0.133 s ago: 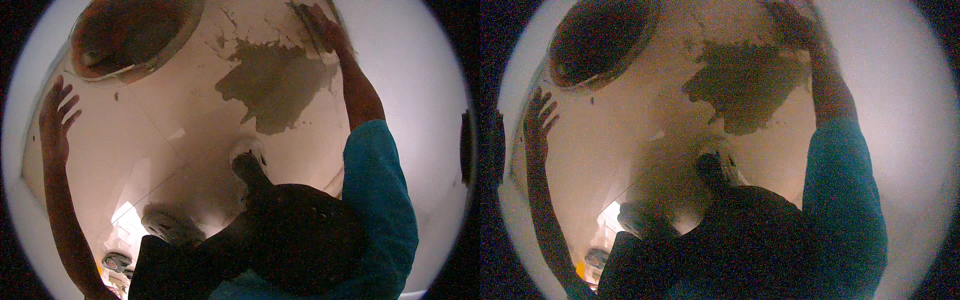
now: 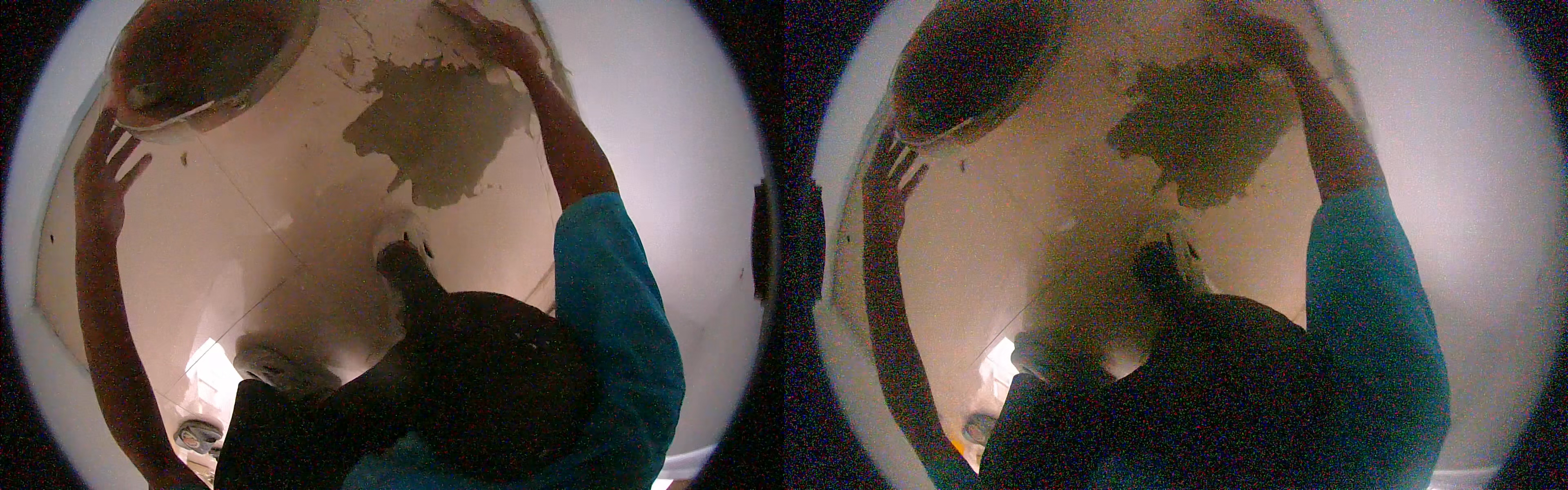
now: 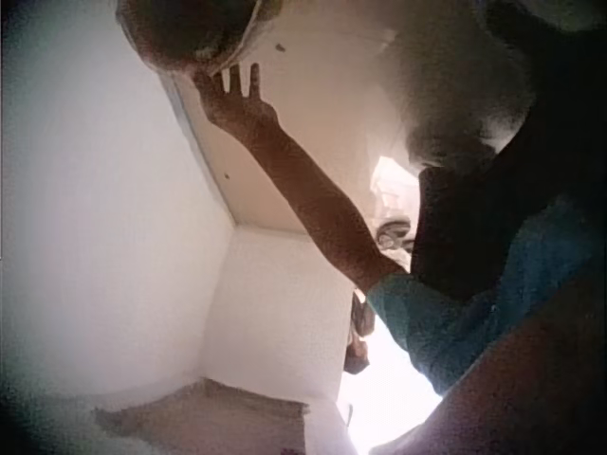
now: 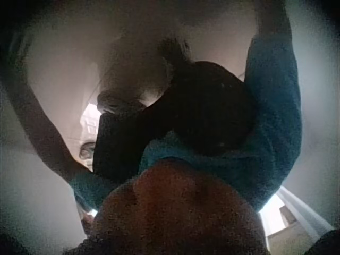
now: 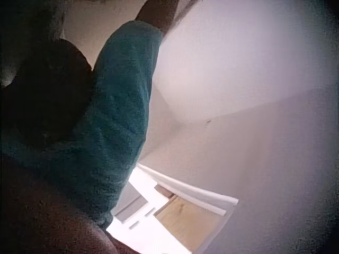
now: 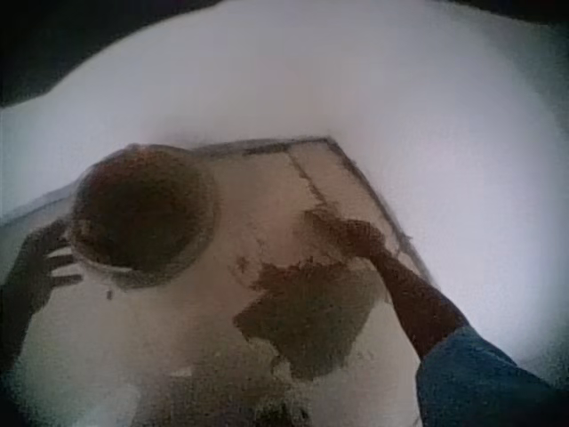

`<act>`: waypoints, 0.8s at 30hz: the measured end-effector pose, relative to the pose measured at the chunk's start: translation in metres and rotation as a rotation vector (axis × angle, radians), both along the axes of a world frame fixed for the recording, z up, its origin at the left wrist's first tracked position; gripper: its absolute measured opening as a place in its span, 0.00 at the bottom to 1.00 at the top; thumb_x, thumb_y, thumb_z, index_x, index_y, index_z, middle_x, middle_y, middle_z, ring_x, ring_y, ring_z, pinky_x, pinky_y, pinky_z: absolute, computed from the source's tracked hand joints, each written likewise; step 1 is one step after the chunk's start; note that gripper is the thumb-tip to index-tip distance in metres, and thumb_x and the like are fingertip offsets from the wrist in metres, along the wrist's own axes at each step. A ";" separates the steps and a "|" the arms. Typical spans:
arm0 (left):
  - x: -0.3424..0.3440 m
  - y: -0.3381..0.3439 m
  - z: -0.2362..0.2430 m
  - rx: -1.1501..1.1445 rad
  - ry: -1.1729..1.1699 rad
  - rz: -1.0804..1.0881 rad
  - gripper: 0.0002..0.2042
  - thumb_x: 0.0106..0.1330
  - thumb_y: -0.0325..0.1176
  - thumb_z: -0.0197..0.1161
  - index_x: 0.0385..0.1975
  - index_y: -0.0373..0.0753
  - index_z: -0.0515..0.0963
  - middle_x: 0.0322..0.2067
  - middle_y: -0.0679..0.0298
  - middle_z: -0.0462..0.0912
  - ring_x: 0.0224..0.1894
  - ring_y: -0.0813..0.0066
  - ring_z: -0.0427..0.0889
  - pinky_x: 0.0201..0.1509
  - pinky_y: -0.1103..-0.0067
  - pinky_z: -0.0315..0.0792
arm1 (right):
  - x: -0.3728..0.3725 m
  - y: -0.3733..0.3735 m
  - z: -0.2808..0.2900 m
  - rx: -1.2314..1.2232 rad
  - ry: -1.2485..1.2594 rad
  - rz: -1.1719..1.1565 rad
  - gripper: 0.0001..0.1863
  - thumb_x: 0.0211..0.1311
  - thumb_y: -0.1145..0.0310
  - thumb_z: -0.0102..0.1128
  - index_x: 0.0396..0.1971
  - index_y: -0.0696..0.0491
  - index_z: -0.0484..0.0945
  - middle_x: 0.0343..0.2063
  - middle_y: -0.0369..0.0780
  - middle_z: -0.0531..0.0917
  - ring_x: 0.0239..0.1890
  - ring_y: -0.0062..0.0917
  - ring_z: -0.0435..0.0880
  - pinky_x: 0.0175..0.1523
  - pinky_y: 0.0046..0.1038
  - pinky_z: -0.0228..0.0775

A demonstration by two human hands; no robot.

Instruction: The person applies grout to the gaps between floor tiles using a pink float and a bucket of grout. They repeatedly scoop grout from the bucket and spread it across the tiled floor, then rinse the float in a separate bucket of water.

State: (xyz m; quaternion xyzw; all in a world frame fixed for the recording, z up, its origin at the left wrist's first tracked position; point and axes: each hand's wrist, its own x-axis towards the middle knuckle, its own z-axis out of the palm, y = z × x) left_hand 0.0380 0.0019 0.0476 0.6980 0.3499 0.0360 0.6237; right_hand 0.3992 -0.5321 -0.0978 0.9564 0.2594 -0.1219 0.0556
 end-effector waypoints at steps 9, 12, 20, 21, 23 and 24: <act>0.020 0.008 -0.056 -0.064 -0.067 0.135 0.27 0.62 0.43 0.59 0.60 0.42 0.67 0.57 0.61 0.70 0.57 0.65 0.71 0.58 0.69 0.70 | -0.141 0.060 0.064 0.041 -0.124 0.276 0.17 0.65 0.59 0.49 0.53 0.40 0.74 0.42 0.42 0.83 0.43 0.42 0.82 0.50 0.42 0.74; 0.023 0.011 -0.058 -0.078 -0.180 0.144 0.30 0.54 0.48 0.67 0.55 0.40 0.71 0.53 0.61 0.73 0.55 0.67 0.71 0.58 0.68 0.68 | -0.170 0.051 0.075 0.081 -0.153 0.280 0.17 0.65 0.59 0.50 0.53 0.40 0.74 0.42 0.41 0.83 0.43 0.40 0.82 0.48 0.42 0.75; 0.039 0.011 -0.060 -0.271 -0.338 0.307 0.32 0.49 0.46 0.75 0.52 0.36 0.72 0.52 0.60 0.75 0.55 0.66 0.73 0.57 0.67 0.66 | -0.222 0.015 0.132 -0.178 -0.167 0.024 0.22 0.64 0.59 0.50 0.59 0.43 0.67 0.48 0.43 0.75 0.45 0.39 0.79 0.50 0.41 0.72; 0.045 0.023 -0.060 -0.245 -0.305 0.313 0.32 0.51 0.46 0.74 0.52 0.35 0.72 0.51 0.60 0.76 0.54 0.65 0.74 0.56 0.68 0.67 | -0.238 0.020 0.133 -0.169 -0.180 0.011 0.22 0.64 0.59 0.50 0.58 0.43 0.67 0.47 0.43 0.75 0.45 0.40 0.79 0.50 0.41 0.72; 0.061 0.022 -0.056 -0.253 -0.290 0.345 0.31 0.53 0.45 0.73 0.53 0.34 0.71 0.51 0.60 0.77 0.53 0.65 0.75 0.55 0.69 0.68 | -0.262 0.023 0.155 -0.160 -0.241 0.016 0.22 0.63 0.59 0.51 0.58 0.43 0.68 0.45 0.43 0.76 0.43 0.41 0.80 0.48 0.42 0.73; 0.064 0.011 -0.068 -0.286 -0.279 0.341 0.30 0.53 0.44 0.72 0.53 0.34 0.72 0.50 0.60 0.77 0.53 0.65 0.75 0.55 0.70 0.69 | -0.284 0.023 0.157 -0.173 -0.246 0.010 0.22 0.63 0.60 0.51 0.58 0.43 0.68 0.44 0.43 0.77 0.42 0.41 0.80 0.47 0.42 0.73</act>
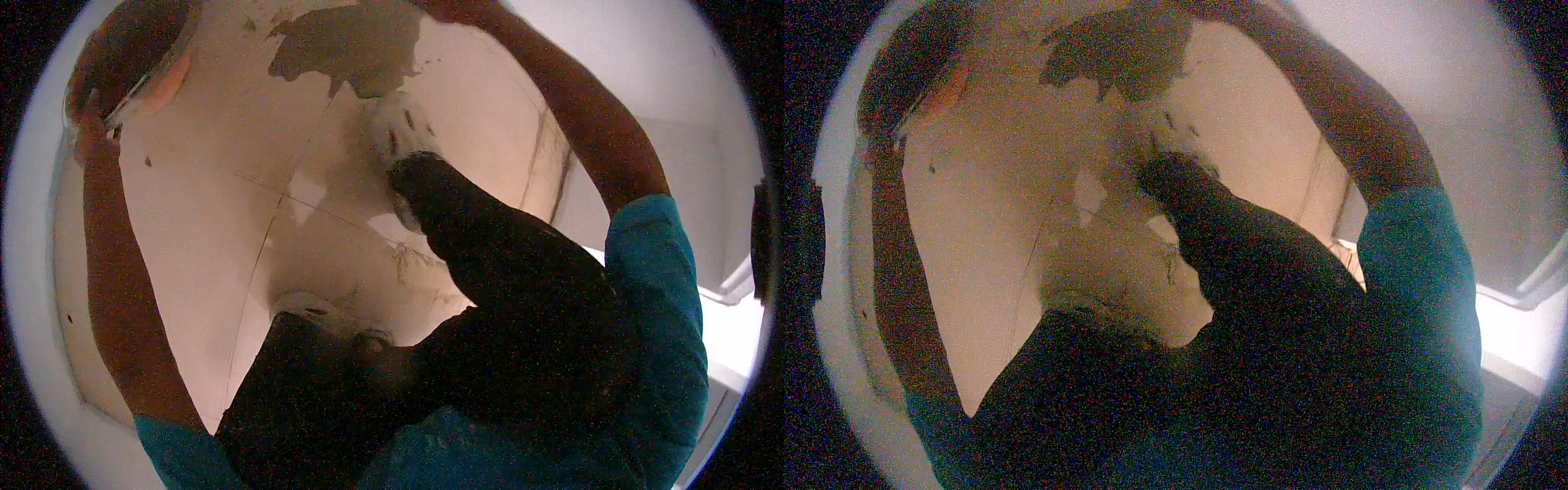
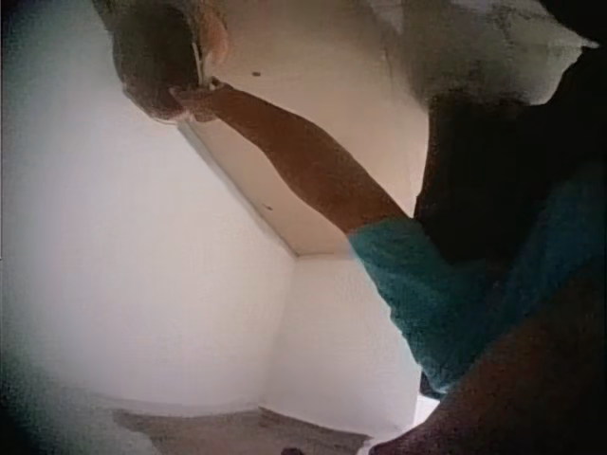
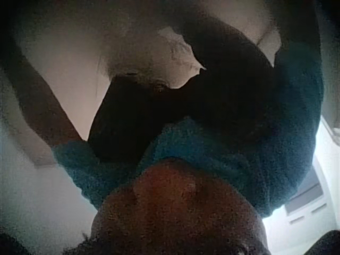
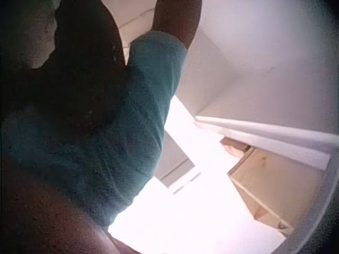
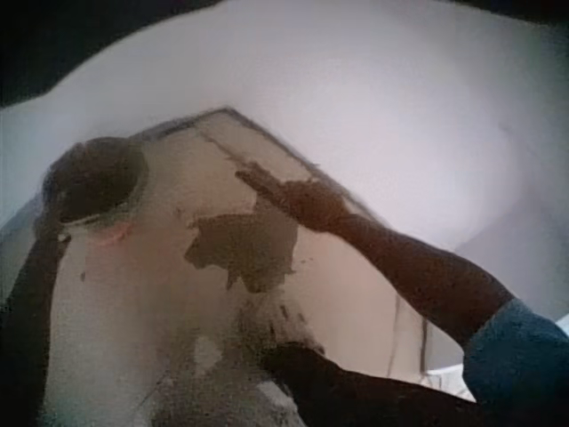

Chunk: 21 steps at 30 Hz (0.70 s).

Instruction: The person applies grout to the gaps between floor tiles using a pink float and a bucket of grout. They repeatedly scoop grout from the bucket and spread it across the tiled floor, then rinse the float in a separate bucket of water.

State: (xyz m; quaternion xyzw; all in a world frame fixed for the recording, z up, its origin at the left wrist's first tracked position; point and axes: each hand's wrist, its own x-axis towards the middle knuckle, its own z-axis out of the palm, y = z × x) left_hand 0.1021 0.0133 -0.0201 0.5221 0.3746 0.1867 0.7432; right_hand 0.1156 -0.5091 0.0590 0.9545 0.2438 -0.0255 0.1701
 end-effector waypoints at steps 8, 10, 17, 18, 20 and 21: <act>-0.031 0.008 0.000 0.082 -0.075 -0.061 0.25 0.58 0.41 0.67 0.52 0.33 0.72 0.49 0.59 0.78 0.50 0.64 0.77 0.52 0.72 0.72 | -0.110 0.109 -0.054 0.572 0.235 0.253 0.20 0.61 0.62 0.51 0.54 0.46 0.70 0.36 0.43 0.81 0.37 0.44 0.82 0.42 0.44 0.76; -0.056 0.030 -0.002 0.128 -0.094 -0.116 0.24 0.59 0.40 0.66 0.52 0.33 0.72 0.48 0.59 0.78 0.49 0.64 0.78 0.51 0.73 0.72 | -0.095 0.139 -0.060 0.726 0.483 0.119 0.19 0.61 0.61 0.50 0.51 0.49 0.71 0.39 0.46 0.81 0.38 0.45 0.81 0.43 0.44 0.75; -0.110 0.034 0.058 0.095 -0.151 -0.554 0.21 0.63 0.38 0.61 0.53 0.33 0.72 0.48 0.57 0.79 0.49 0.62 0.78 0.52 0.72 0.74 | 0.041 0.130 -0.156 0.818 0.091 0.106 0.19 0.61 0.57 0.49 0.48 0.52 0.73 0.40 0.48 0.81 0.41 0.46 0.81 0.45 0.46 0.74; -0.113 0.028 0.064 0.079 -0.204 -0.589 0.22 0.64 0.38 0.61 0.54 0.32 0.72 0.49 0.57 0.78 0.49 0.61 0.78 0.53 0.71 0.74 | 0.054 0.121 -0.157 0.780 0.082 0.078 0.19 0.61 0.57 0.49 0.48 0.52 0.73 0.40 0.48 0.81 0.41 0.46 0.81 0.45 0.46 0.74; -0.151 0.016 0.041 0.030 -0.151 -0.398 0.23 0.64 0.39 0.60 0.56 0.32 0.70 0.50 0.55 0.77 0.50 0.60 0.78 0.54 0.69 0.74 | 0.053 0.091 -0.156 0.710 0.077 0.079 0.20 0.61 0.57 0.49 0.49 0.52 0.73 0.41 0.49 0.81 0.41 0.46 0.81 0.45 0.46 0.74; -0.163 0.018 0.010 0.018 -0.045 -0.207 0.23 0.65 0.39 0.60 0.56 0.32 0.69 0.51 0.55 0.77 0.51 0.59 0.78 0.55 0.68 0.73 | 0.058 0.072 -0.152 0.692 0.046 0.075 0.20 0.61 0.57 0.49 0.49 0.52 0.72 0.41 0.49 0.81 0.41 0.46 0.81 0.46 0.46 0.74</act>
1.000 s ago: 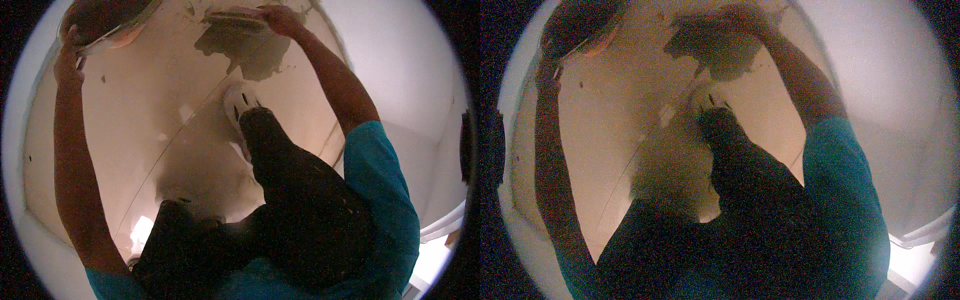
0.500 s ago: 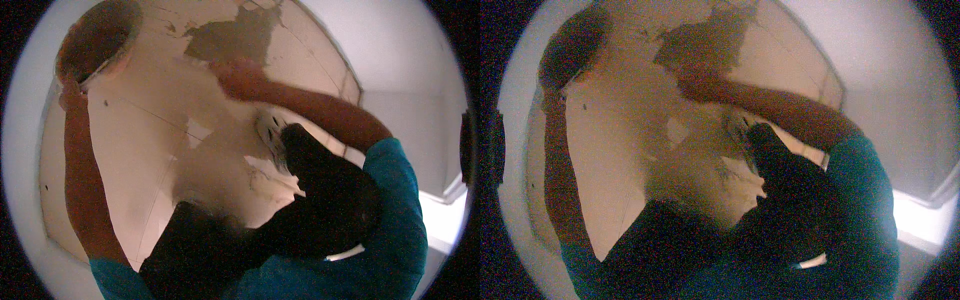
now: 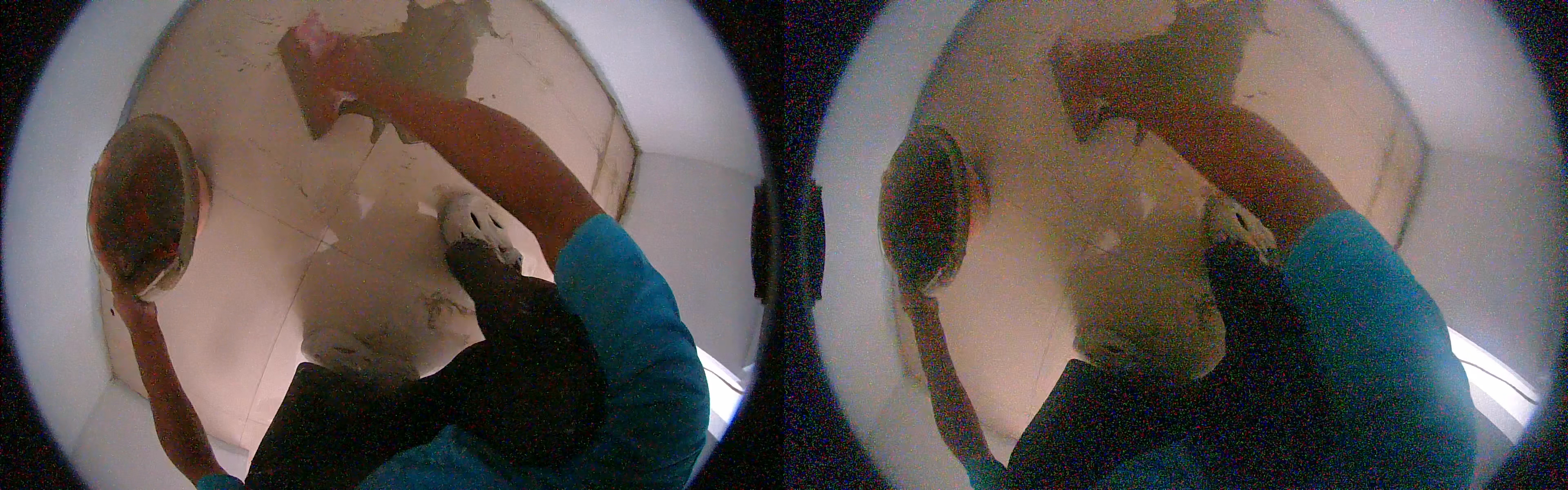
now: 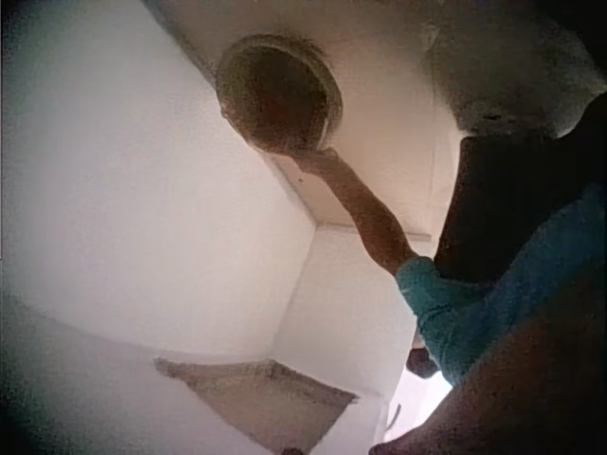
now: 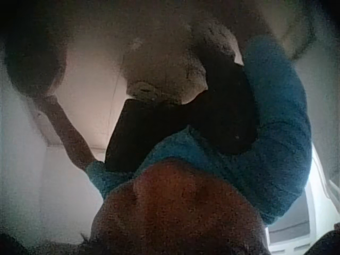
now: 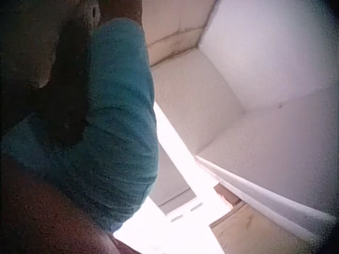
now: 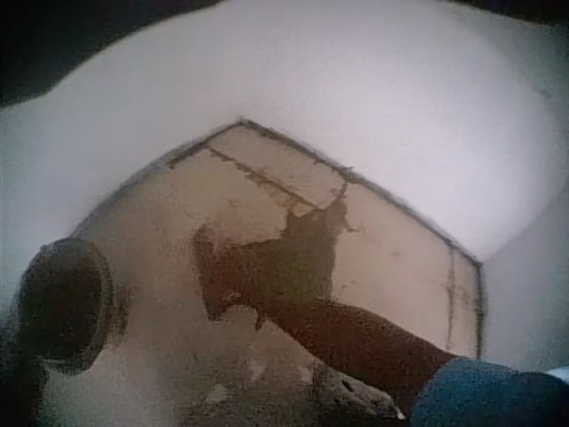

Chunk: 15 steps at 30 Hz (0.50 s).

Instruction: The person applies grout to the gaps between floor tiles using a pink float and a bucket of grout. They repeatedly scoop grout from the bucket and spread it across the tiled floor, then rinse the float in a separate bucket of water.

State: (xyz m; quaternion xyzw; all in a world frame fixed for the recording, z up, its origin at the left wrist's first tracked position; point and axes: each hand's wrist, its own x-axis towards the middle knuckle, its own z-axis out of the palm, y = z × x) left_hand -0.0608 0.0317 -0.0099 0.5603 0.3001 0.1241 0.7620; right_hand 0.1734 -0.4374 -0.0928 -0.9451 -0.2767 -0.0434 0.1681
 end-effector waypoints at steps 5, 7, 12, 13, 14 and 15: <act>-0.007 0.017 -0.023 0.147 0.054 -0.099 0.25 0.66 0.40 0.58 0.58 0.31 0.67 0.54 0.53 0.75 0.52 0.57 0.77 0.56 0.65 0.73 | 0.026 -0.094 0.010 -0.159 -0.011 -0.091 0.20 0.61 0.57 0.49 0.50 0.51 0.72 0.41 0.49 0.81 0.42 0.47 0.80 0.46 0.46 0.74; 0.010 0.023 -0.017 0.139 0.091 -0.070 0.25 0.66 0.40 0.58 0.58 0.31 0.67 0.54 0.53 0.75 0.52 0.57 0.77 0.56 0.66 0.73 | 0.043 -0.100 0.011 -0.210 -0.015 -0.111 0.21 0.61 0.57 0.49 0.50 0.51 0.72 0.42 0.50 0.81 0.42 0.47 0.80 0.46 0.46 0.74; -0.011 0.052 -0.045 0.260 0.141 -0.048 0.24 0.67 0.40 0.57 0.58 0.32 0.67 0.54 0.53 0.74 0.54 0.57 0.76 0.57 0.65 0.73 | 0.046 -0.119 0.028 -0.263 -0.029 -0.136 0.21 0.61 0.57 0.49 0.52 0.51 0.71 0.42 0.50 0.80 0.43 0.47 0.80 0.47 0.46 0.73; -0.011 0.055 -0.049 0.229 0.131 -0.062 0.25 0.67 0.40 0.57 0.59 0.32 0.66 0.55 0.53 0.74 0.54 0.57 0.76 0.58 0.65 0.72 | 0.036 -0.115 0.031 -0.252 -0.019 -0.115 0.22 0.61 0.57 0.49 0.52 0.51 0.71 0.42 0.50 0.80 0.44 0.47 0.80 0.47 0.46 0.73; -0.009 0.058 -0.047 0.210 0.125 -0.080 0.25 0.67 0.40 0.57 0.59 0.32 0.66 0.55 0.53 0.74 0.55 0.57 0.75 0.58 0.65 0.72 | 0.019 -0.105 0.031 -0.232 0.003 -0.095 0.22 0.61 0.56 0.49 0.52 0.51 0.71 0.43 0.50 0.80 0.44 0.47 0.80 0.47 0.46 0.73; -0.005 0.032 -0.032 0.115 0.105 -0.113 0.25 0.67 0.41 0.57 0.60 0.33 0.66 0.56 0.53 0.73 0.55 0.57 0.75 0.59 0.65 0.71 | -0.002 -0.097 0.027 -0.224 0.030 -0.071 0.22 0.61 0.56 0.49 0.52 0.51 0.71 0.43 0.50 0.80 0.44 0.47 0.80 0.47 0.46 0.73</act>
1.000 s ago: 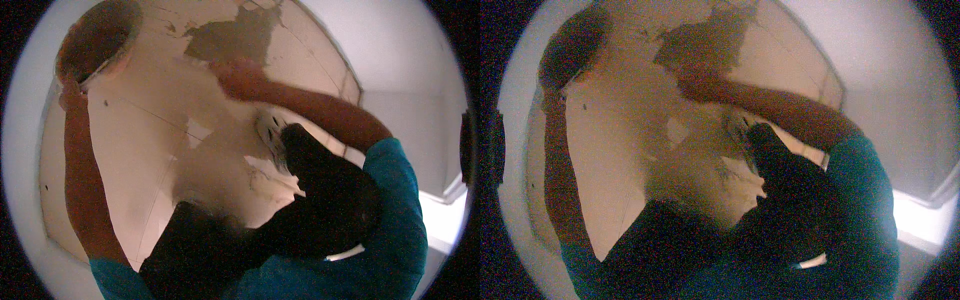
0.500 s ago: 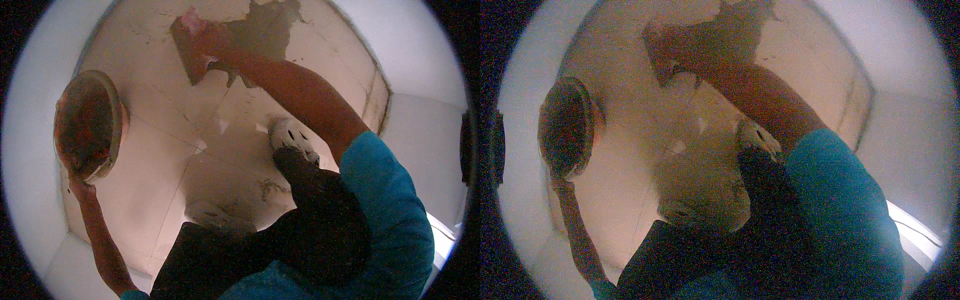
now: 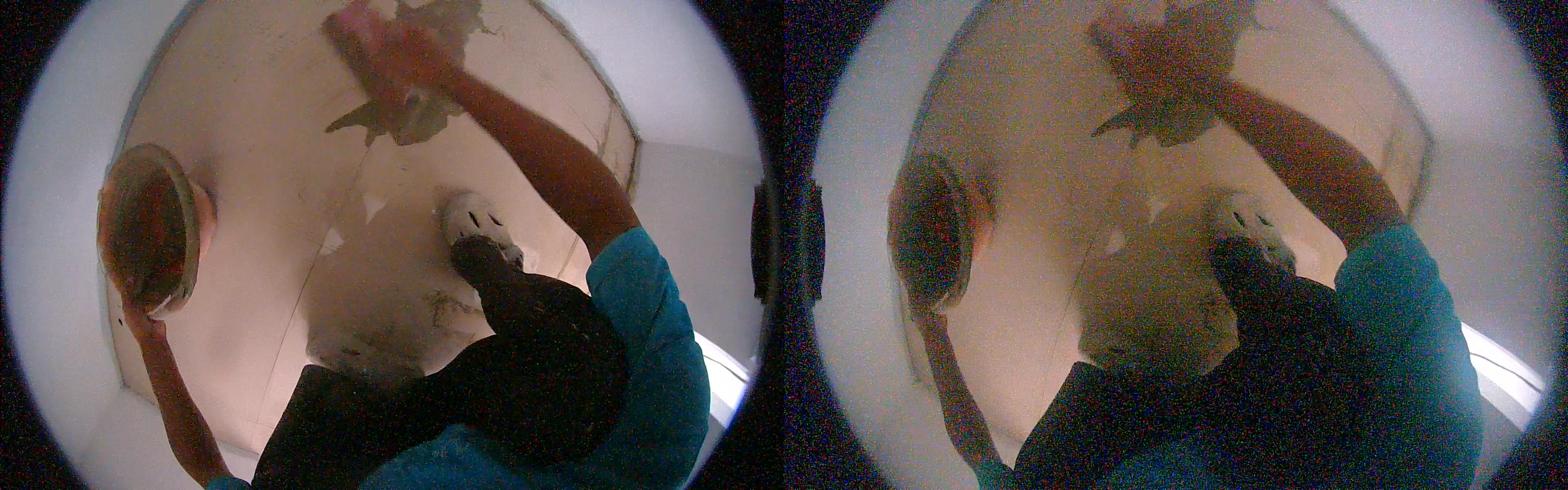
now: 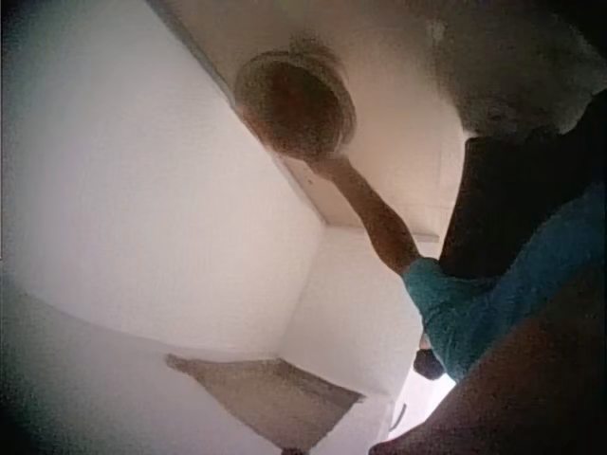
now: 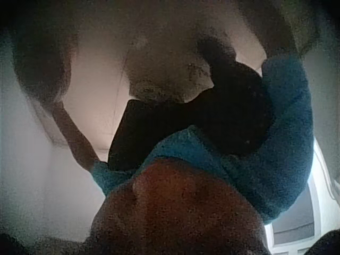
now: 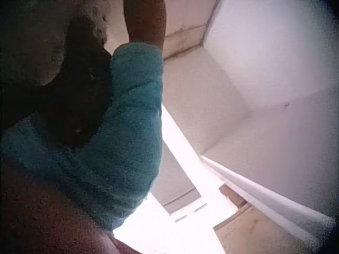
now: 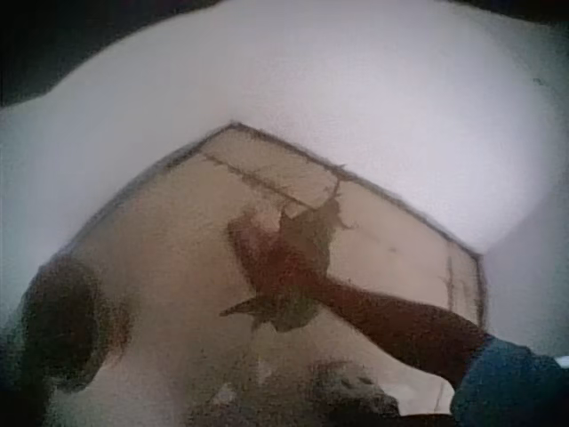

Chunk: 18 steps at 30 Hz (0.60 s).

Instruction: The person applies grout to the gaps between floor tiles using a pink float and a bucket of grout. They repeatedly scoop grout from the bucket and spread it across the tiled floor, then rinse the float in a separate bucket of water.

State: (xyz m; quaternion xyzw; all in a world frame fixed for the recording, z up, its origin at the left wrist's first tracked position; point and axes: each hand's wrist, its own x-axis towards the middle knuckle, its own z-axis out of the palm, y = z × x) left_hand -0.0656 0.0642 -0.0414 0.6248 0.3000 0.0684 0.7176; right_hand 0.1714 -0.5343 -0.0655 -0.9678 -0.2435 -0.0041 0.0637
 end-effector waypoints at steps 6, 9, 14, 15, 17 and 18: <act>0.008 -0.036 0.026 -0.160 0.016 0.039 0.29 0.66 0.43 0.57 0.63 0.34 0.62 0.59 0.51 0.69 0.59 0.55 0.71 0.63 0.63 0.67 | -0.126 0.075 -0.011 0.387 0.379 0.194 0.23 0.61 0.56 0.49 0.54 0.50 0.70 0.43 0.51 0.80 0.45 0.48 0.79 0.48 0.46 0.73; 0.001 -0.005 0.025 -0.182 0.064 0.040 0.29 0.66 0.43 0.57 0.63 0.33 0.61 0.59 0.50 0.69 0.60 0.54 0.70 0.64 0.62 0.66 | -0.140 0.126 0.031 0.355 0.635 -0.018 0.20 0.63 0.55 0.47 0.49 0.51 0.74 0.43 0.51 0.80 0.44 0.49 0.80 0.48 0.46 0.73; -0.023 0.029 -0.018 -0.001 0.015 -0.133 0.29 0.67 0.42 0.56 0.63 0.33 0.59 0.60 0.50 0.67 0.61 0.53 0.69 0.64 0.61 0.66 | -0.066 0.058 -0.002 0.340 0.395 -0.217 0.23 0.62 0.52 0.48 0.48 0.53 0.74 0.43 0.50 0.80 0.45 0.48 0.79 0.51 0.45 0.71; -0.010 0.002 -0.013 -0.051 -0.050 -0.230 0.29 0.67 0.42 0.56 0.63 0.33 0.59 0.60 0.50 0.67 0.61 0.53 0.69 0.65 0.61 0.65 | -0.051 0.036 -0.013 0.271 0.358 -0.240 0.22 0.62 0.53 0.48 0.49 0.53 0.73 0.43 0.50 0.80 0.45 0.48 0.79 0.50 0.45 0.71; -0.001 -0.052 0.037 -0.089 -0.176 -0.386 0.29 0.67 0.42 0.56 0.63 0.33 0.59 0.61 0.50 0.66 0.61 0.53 0.69 0.65 0.60 0.65 | -0.027 0.005 -0.025 0.200 0.231 -0.202 0.22 0.63 0.54 0.48 0.51 0.52 0.72 0.42 0.49 0.80 0.44 0.47 0.80 0.48 0.45 0.72; 0.000 -0.074 0.051 -0.125 -0.243 -0.457 0.29 0.67 0.42 0.56 0.63 0.33 0.59 0.61 0.50 0.66 0.61 0.53 0.69 0.65 0.60 0.65 | -0.017 -0.011 -0.028 0.143 0.163 -0.188 0.22 0.63 0.54 0.48 0.52 0.51 0.71 0.42 0.49 0.80 0.43 0.46 0.80 0.47 0.44 0.72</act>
